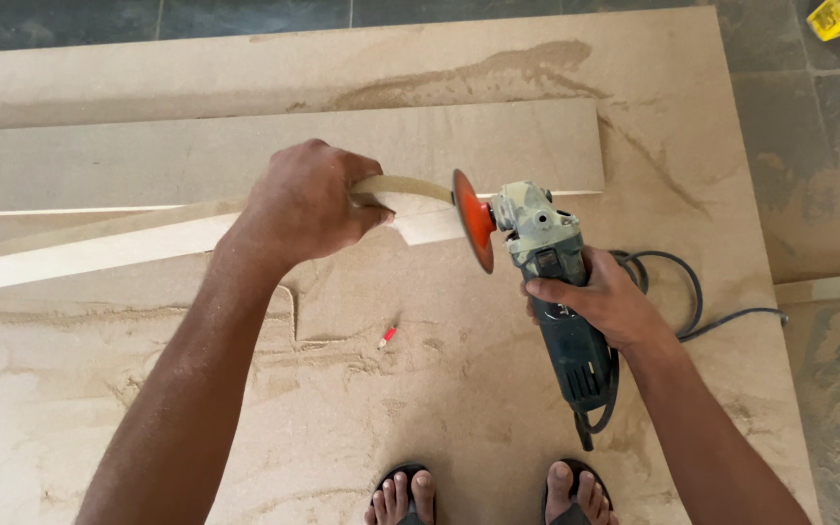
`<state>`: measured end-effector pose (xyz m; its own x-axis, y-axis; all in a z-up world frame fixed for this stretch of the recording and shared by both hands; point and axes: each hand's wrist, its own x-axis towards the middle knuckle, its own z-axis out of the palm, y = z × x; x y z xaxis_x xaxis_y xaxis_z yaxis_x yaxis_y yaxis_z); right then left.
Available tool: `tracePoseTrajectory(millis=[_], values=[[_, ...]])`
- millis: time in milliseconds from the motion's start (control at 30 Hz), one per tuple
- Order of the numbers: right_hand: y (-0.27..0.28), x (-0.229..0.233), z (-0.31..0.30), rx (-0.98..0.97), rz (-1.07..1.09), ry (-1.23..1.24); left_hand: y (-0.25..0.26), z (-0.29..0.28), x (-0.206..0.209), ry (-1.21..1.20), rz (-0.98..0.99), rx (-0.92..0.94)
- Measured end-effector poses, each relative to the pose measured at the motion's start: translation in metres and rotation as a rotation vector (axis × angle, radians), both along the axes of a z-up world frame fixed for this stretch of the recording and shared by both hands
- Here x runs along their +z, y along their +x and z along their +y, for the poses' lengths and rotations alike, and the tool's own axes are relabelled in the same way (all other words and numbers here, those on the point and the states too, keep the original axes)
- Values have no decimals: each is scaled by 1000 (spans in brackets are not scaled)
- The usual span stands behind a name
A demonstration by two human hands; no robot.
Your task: The person uses a handheld power sander to smooth the edges and surfaces of a curved wooden board, moving the tool back and forth and checking the smoothness with their hand.
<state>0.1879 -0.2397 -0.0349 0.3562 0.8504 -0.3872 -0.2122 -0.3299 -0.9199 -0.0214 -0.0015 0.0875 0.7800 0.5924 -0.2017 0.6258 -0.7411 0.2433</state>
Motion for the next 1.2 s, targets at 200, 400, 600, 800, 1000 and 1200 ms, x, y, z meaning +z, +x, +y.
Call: tracePoseTrajectory(millis=[200,400,600,800,1000,1200], values=[[1,-32,-9,-11,143,13,-4,0,2,-3,-29,-13],[-6,-66,-11,-79,294,2,-4,4,7,-10,-67,5],[-1,-40,-9,-143,245,20,1,4,3,-51,-49,10],[7,15,-3,32,-10,95,5,3,-4,-71,-46,-8],[0,4,-3,13,-3,28,2,6,-4,-56,-59,-13],[-6,-38,-19,-40,131,22,0,6,-2,-23,-83,-40]])
